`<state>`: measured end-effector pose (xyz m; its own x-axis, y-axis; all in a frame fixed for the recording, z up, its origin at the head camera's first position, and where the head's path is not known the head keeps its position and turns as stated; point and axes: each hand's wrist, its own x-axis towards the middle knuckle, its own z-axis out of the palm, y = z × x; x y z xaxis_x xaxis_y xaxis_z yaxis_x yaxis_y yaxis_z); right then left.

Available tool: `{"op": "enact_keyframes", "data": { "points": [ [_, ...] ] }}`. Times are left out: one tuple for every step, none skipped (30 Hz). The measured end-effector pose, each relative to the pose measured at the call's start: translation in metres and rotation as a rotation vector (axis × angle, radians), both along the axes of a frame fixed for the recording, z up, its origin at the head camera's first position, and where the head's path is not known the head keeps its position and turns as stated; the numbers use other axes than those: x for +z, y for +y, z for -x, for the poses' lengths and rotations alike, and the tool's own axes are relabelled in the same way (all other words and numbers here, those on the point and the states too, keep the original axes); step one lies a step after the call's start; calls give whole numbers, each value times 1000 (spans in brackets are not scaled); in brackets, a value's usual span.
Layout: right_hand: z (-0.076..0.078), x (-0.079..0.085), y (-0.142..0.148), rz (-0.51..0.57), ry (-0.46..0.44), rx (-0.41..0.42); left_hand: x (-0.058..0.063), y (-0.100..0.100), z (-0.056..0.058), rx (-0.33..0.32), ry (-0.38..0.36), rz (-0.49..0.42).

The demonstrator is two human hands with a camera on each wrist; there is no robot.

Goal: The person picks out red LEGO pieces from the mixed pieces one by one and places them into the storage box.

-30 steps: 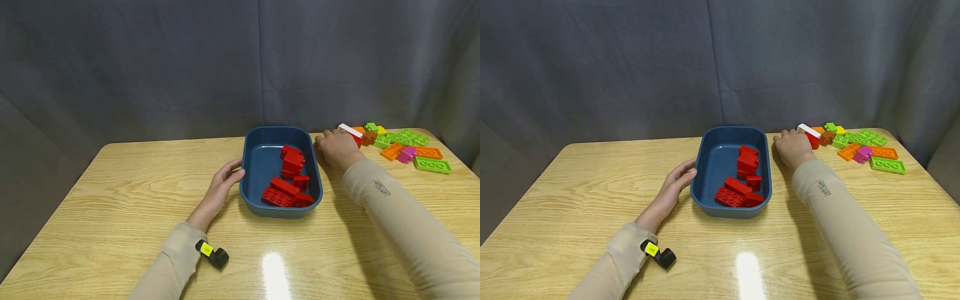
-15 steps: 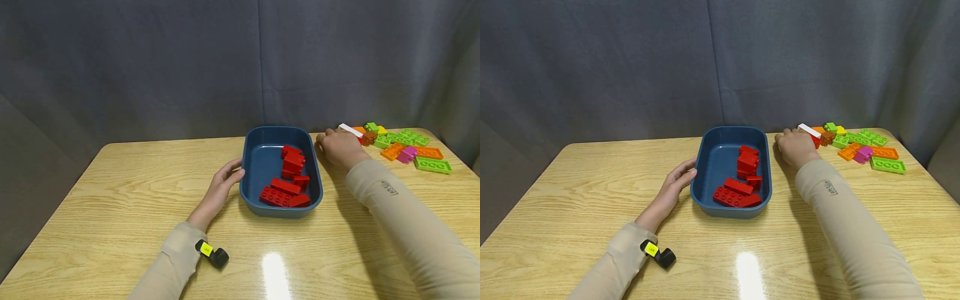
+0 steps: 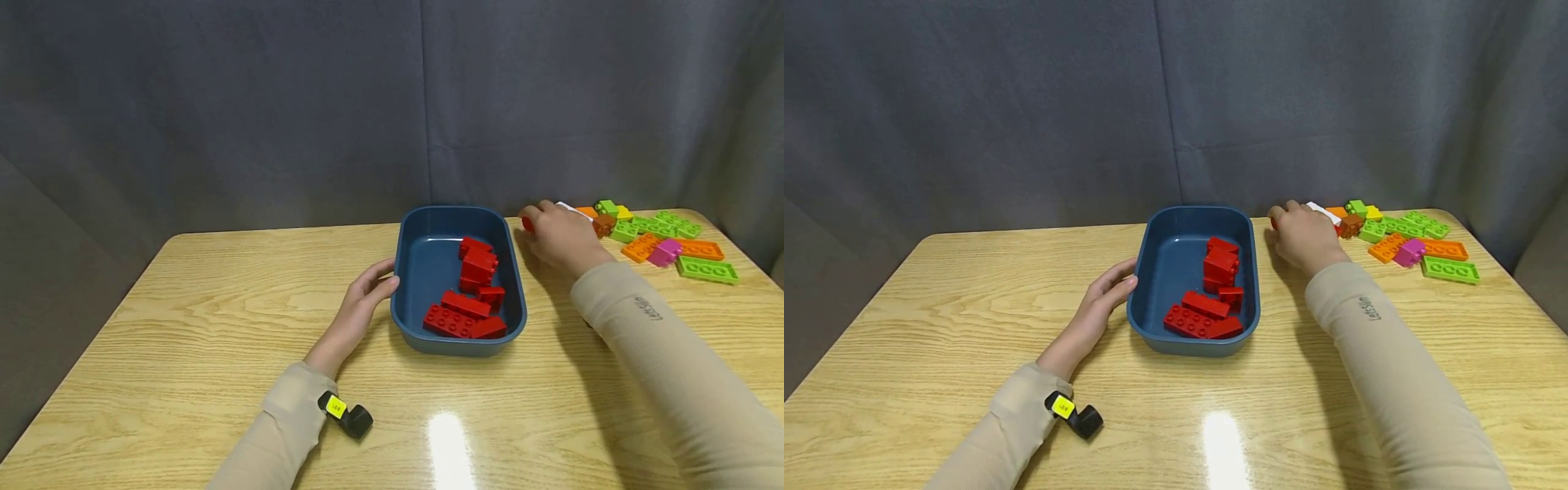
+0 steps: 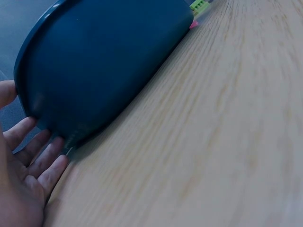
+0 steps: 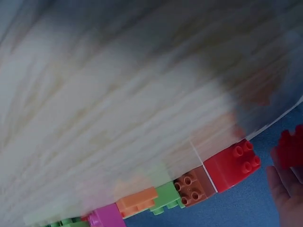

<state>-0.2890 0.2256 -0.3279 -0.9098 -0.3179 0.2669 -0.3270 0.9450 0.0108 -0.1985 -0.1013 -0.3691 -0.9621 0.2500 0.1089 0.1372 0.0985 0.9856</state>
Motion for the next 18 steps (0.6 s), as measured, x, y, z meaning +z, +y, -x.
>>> {"op": "enact_keyframes", "data": {
  "points": [
    [0, 1, 0, 17, -17, -15, 0, 0, 0, 1, -2, -1],
    [0, 3, -1, 36, -33, -32, 0, 0, 0, 3, -2, 0],
    [0, 4, -1, 62, -52, -48, 1, 0, 0, 2, 0, -1],
    [-1, 6, -2, 89, -59, -64, 1, 0, 0, 2, 1, -2],
    [-1, 7, -2, 122, -64, -79, 1, 0, 0, 3, 0, -2],
    [-2, 9, -2, 156, -66, -95, 1, -1, 0, 0, 1, -2],
    [-2, 10, -3, 189, -62, -108, 1, -1, 0, -2, 3, -2],
    [-2, 11, -3, 218, -55, -115, 1, -1, 0, -2, 3, -1],
    [-3, 12, -3, 242, -49, -120, 1, -1, 0, -3, 4, -1],
    [-3, 14, -3, 261, -39, -123, 1, -1, 0, -4, 4, -1],
    [-4, 15, -4, 275, -34, -124, 1, -1, 0, -3, 5, -1],
    [-5, 16, -4, 286, -27, -122, 1, -1, -1, -5, 8, -1],
    [-5, 17, -4, 295, -20, -117, 1, -1, -1, -5, 9, -3],
    [-6, 18, -4, 304, -15, -113, 1, -1, -1, -4, 9, -5],
    [-8, 19, -3, 310, -10, -107, 2, -1, -1, -4, 9, -8],
    [-9, 20, -3, 316, -2, -99, 2, -1, -1, -6, 9, -11],
    [-10, 22, -3, 320, 8, -88, 2, -1, -1, -7, 9, -11],
    [-11, 23, -3, 320, 17, -76, 2, -1, -1, -6, 9, -12]
  ]
}}
